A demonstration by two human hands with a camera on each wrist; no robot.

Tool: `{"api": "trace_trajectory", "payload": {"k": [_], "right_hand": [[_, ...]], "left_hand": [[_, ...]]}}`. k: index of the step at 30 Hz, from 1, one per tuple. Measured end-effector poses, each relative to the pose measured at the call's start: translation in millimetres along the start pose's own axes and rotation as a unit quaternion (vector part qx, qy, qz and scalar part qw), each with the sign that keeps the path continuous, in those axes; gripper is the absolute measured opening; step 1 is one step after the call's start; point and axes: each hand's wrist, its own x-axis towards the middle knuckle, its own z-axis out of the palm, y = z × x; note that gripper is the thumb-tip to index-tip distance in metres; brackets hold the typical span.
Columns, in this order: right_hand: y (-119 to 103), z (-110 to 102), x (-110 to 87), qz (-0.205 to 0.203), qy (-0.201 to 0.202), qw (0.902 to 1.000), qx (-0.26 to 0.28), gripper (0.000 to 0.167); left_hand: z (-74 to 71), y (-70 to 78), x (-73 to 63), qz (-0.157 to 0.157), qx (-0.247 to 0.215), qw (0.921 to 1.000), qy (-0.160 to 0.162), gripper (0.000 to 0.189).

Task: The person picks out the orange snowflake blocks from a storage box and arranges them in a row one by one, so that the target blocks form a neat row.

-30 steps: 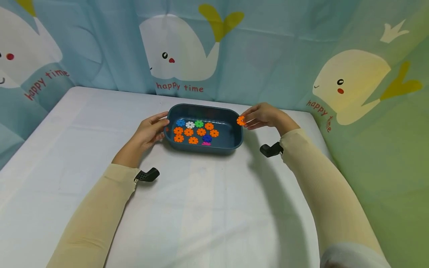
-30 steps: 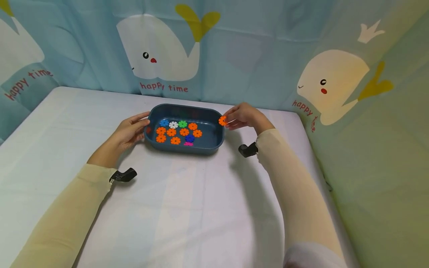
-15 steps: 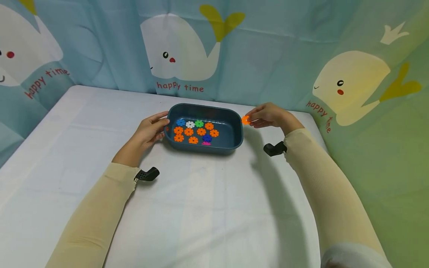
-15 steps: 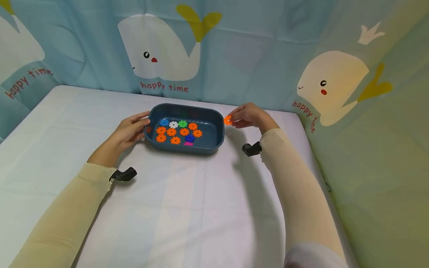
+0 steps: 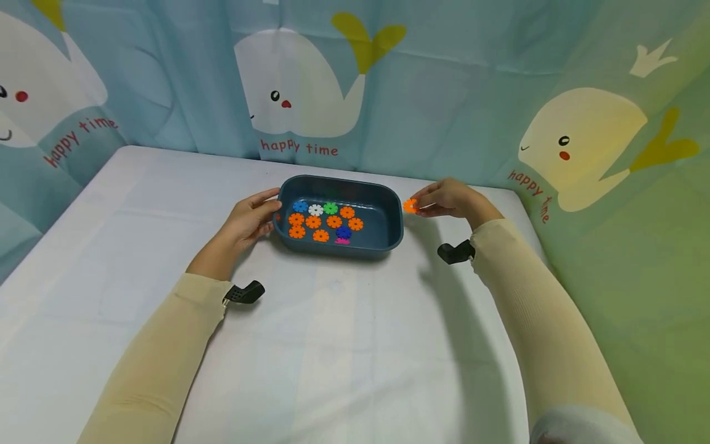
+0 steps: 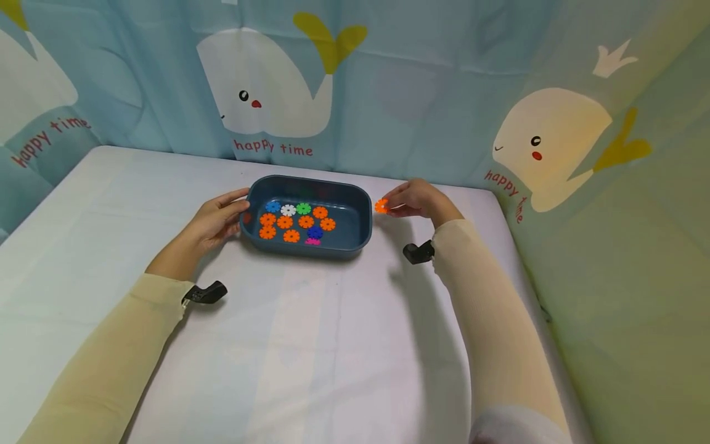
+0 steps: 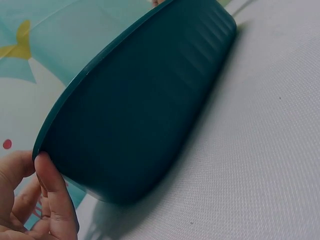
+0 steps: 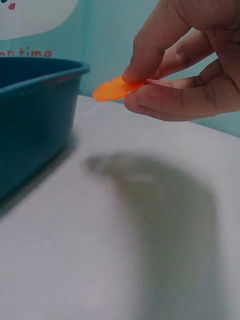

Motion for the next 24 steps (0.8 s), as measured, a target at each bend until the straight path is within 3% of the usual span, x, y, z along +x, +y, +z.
{"api": "trace_trajectory", "payload": {"k": [24], "right_hand": [[22.5, -6.2, 14.2, 0.027, 0.003, 0.9996, -0.004, 0.043]], "left_hand": [[-2.0, -0.7, 2.0, 0.007, -0.001, 1.0, -0.007, 0.052]]}}
